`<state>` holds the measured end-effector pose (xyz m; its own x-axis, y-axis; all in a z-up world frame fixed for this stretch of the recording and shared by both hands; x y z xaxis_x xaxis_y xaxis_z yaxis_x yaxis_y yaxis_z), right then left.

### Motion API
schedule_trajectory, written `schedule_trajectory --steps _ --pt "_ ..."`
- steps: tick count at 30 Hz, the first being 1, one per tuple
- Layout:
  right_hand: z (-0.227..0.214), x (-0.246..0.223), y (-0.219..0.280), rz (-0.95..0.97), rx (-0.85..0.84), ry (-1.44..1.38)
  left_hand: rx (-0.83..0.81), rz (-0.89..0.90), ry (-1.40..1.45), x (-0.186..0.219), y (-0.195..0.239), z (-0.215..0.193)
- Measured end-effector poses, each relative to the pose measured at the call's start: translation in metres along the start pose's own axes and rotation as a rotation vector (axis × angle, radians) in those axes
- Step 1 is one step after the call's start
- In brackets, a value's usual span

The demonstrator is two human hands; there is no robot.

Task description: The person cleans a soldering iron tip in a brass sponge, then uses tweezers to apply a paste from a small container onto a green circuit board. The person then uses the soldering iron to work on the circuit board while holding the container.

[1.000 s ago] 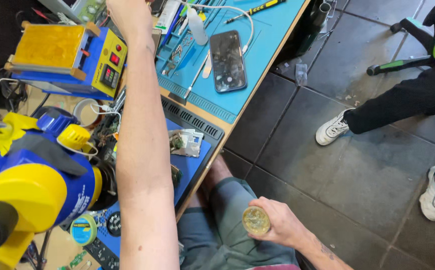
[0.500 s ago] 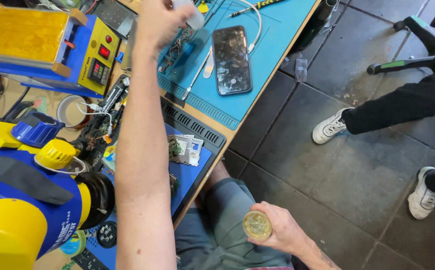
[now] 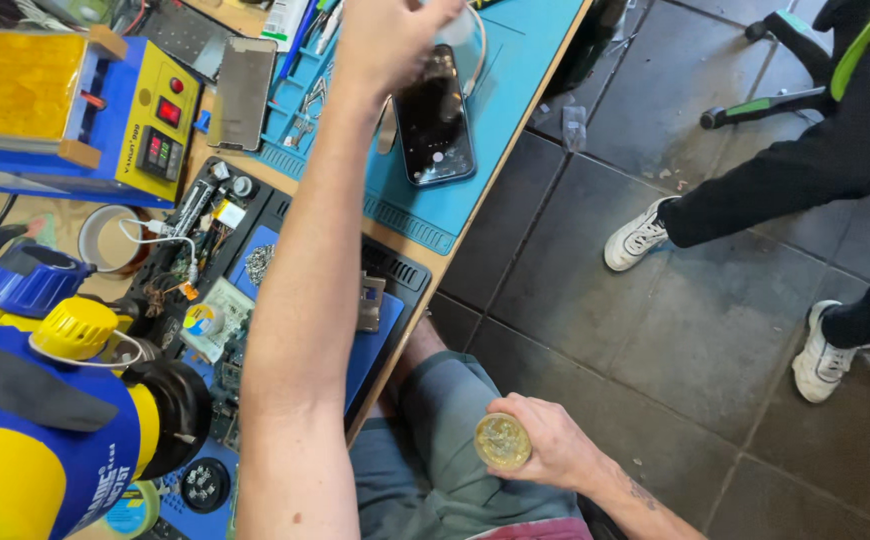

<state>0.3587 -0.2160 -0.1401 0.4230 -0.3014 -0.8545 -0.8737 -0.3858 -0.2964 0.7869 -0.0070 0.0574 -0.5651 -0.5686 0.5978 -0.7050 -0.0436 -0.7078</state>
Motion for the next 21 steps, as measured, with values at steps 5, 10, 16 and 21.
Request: schedule_trajectory --steps 5,10,16,21 --pt "0.001 0.004 0.002 -0.009 -0.008 0.015 -0.103 0.104 -0.224 0.034 0.018 0.073" --pt "0.001 0.01 0.003 0.043 -0.023 0.0 -0.197 -0.149 -0.295 0.032 0.033 0.084" --pt "0.001 0.01 0.006 0.089 -0.057 0.023 -0.222 -0.216 -0.259 0.019 0.035 0.07" --pt "0.004 0.014 0.008 0.071 -0.046 0.017 0.027 -0.131 -0.474 -0.015 0.017 -0.011"
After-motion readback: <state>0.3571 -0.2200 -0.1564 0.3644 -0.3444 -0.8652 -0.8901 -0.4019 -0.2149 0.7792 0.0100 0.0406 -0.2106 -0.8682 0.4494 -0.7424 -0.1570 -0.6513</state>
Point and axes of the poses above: each hand's wrist, its own y-axis away from the middle knuckle, its own z-axis out of the palm, x = y × z, the point moved 7 cm from there along -y, towards the middle knuckle, and after that the axes turned 15 degrees about x, right-handed, at the moved point
